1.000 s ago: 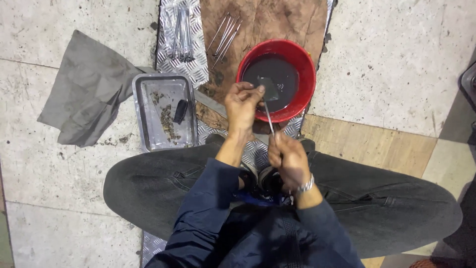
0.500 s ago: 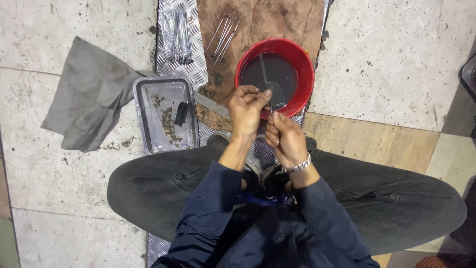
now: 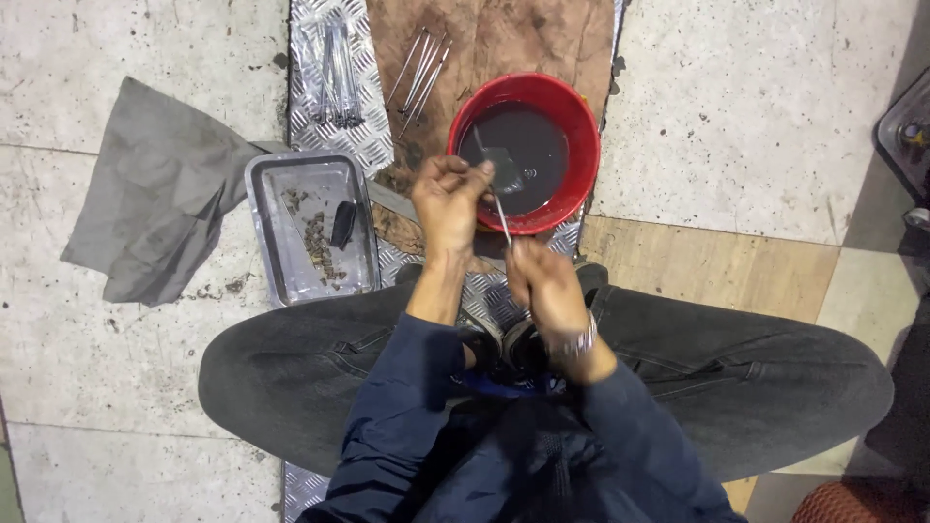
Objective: Cleaning a small mechanical component by dipping it in a bucket of solvent and scrubbing it with a tool.
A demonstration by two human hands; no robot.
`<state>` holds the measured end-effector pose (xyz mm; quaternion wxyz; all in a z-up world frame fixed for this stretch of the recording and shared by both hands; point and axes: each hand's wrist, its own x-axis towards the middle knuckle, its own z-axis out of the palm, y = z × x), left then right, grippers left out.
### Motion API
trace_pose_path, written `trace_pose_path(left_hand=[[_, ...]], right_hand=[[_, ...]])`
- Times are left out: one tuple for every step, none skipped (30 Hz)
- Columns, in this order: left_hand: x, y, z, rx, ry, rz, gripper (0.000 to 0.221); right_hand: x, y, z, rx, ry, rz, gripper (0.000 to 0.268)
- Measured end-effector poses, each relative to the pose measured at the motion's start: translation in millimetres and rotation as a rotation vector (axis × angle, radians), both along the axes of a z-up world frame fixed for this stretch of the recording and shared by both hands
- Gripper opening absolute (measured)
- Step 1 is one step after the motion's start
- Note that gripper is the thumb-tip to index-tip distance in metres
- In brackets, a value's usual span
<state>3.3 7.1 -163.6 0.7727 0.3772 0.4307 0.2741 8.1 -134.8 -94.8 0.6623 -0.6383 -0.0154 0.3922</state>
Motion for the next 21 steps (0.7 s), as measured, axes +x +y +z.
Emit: trace_pose_path(left_hand=[[0, 2, -3, 0.001, -0.001, 0.008, 0.030], [-1, 4, -6, 0.023, 0.015, 0.026, 0.029], [-2, 5, -9, 0.041, 0.033, 0.040, 0.028], [-1, -2, -6, 0.039, 0.035, 0.044, 0.028], [0, -9, -2, 0.043, 0.032, -0.025, 0.028], [0, -15, 2, 0.046, 0.029, -0.095, 0.029], [1, -21, 1, 0.049, 0.029, -0.096, 0.029], [1, -27, 0, 0.037, 0.019, -0.107, 0.029], [3, -31, -2, 0.026, 0.007, -0.109, 0.029], [2, -23, -5, 0.030, 0.007, -0.101, 0.029], [1, -15, -10, 0.060, 0.020, -0.085, 0.030], [0, -8, -15, 0.091, 0.033, -0.069, 0.031], [-1, -6, -19, 0.089, 0.031, -0.062, 0.031], [-1, -4, -23, 0.075, 0.039, -0.046, 0.031], [-4, -3, -27, 0.062, 0.050, -0.032, 0.030], [-2, -11, -29, 0.061, 0.052, -0.025, 0.030], [-1, -20, -31, 0.066, 0.062, -0.075, 0.029], [1, -29, -34, 0.072, 0.072, -0.125, 0.028], [0, -30, -25, 0.072, 0.071, -0.128, 0.028], [0, -30, -16, 0.053, 0.054, -0.139, 0.029], [0, -28, -7, 0.038, 0.037, -0.138, 0.030]], right_hand=[[-4, -6, -1, 0.001, -0.001, 0.008, 0.033], [-7, -12, -2, -0.068, -0.037, 0.030, 0.033], [-12, -19, -2, -0.139, -0.071, 0.047, 0.032], [-1, -18, -8, -0.141, -0.070, 0.052, 0.032], [8, -16, -14, -0.352, -0.296, 0.129, 0.032], [17, -15, -19, -0.564, -0.521, 0.207, 0.034], [20, -8, -13, -0.562, -0.521, 0.206, 0.034], [23, 1, -6, -0.594, -0.637, 0.198, 0.030], [29, 11, 1, -0.621, -0.758, 0.198, 0.025], [20, 8, 6, -0.614, -0.762, 0.204, 0.025], [10, 4, 11, -0.639, -0.919, 0.273, 0.025], [0, 1, 16, -0.659, -1.076, 0.342, 0.024], [-7, -7, 8, -0.657, -1.080, 0.348, 0.024], [-14, -16, 0, -0.687, -1.166, 0.354, 0.022], [-23, -24, -7, -0.715, -1.249, 0.359, 0.020], [-13, -15, -5, -0.712, -1.251, 0.365, 0.020], [-6, -7, -4, -0.718, -1.274, 0.350, 0.019], [2, 1, -2, -0.725, -1.297, 0.334, 0.018], [7, 5, 1, -0.727, -1.297, 0.331, 0.018], [12, 9, 5, -0.713, -1.276, 0.312, 0.019], [18, 16, 8, -0.688, -1.260, 0.299, 0.021]])
